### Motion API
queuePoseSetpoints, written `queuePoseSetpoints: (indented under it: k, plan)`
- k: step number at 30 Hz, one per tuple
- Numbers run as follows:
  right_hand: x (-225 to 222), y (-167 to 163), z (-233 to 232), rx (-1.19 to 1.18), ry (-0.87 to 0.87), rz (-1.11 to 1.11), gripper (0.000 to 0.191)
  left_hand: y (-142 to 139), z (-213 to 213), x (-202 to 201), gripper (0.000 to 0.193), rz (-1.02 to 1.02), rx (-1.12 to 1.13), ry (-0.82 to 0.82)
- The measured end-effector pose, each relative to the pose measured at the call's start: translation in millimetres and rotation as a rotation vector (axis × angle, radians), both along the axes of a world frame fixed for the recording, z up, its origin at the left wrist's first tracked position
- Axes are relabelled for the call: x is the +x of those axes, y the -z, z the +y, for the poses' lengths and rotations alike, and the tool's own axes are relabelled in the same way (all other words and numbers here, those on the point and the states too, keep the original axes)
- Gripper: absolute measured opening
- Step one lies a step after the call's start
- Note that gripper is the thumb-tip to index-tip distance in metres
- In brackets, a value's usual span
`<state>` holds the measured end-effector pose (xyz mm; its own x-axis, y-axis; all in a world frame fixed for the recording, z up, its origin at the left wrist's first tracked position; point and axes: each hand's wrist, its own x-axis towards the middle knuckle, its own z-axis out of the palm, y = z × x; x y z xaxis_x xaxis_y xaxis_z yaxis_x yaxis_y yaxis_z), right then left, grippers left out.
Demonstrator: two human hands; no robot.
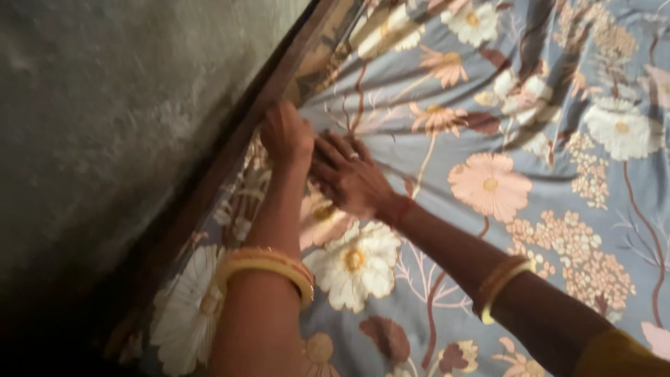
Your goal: The person smooths a floral-patterned bed sheet on a bed by hand, repeatedly pressing and tucking the edges along the side of the mattress. The hands move along the length of the bed, flattening wrinkles and aligning the sheet with the bed frame.
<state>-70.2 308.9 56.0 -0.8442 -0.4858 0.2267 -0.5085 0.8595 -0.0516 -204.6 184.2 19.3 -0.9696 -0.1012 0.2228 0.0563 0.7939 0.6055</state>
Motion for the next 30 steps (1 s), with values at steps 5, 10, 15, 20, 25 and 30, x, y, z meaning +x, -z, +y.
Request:
queuePoseSetpoints:
  k: [5, 10, 15, 20, 25, 30]
  plan:
    - [-24.5, -20.1, 3.2, 0.110, -0.018, -0.053, 0.054, -19.4, -3.7, -4.4, 0.026, -0.012, 0.073, -0.124]
    - [-31.3, -23.8, 4.5, 0.121, 0.035, -0.162, 0.053, -15.1, -1.4, 5.4, 0.034, -0.007, -0.011, -0.111]
    - [-38.5, -16.5, 4.6, 0.145, 0.113, -0.236, 0.043, -10.6, -3.9, 5.7, 0.049, -0.016, 0.026, -0.004]
    - [-64.9, -1.1, 17.7, 0.051, 0.086, -0.192, 0.049, 3.5, 18.8, 46.8, 0.044, 0.280, 0.045, 0.265]
    - [-37.2, -7.2, 44.6, -0.404, 0.049, -0.082, 0.038, 24.9, 6.2, 51.1, 0.038, 0.247, 0.210, 0.450]
    - [38.0, -20.0, 16.5, -0.236, -0.192, -0.010, 0.062, 36.8, -5.5, 35.0, 0.039, 0.295, 0.364, 0.532]
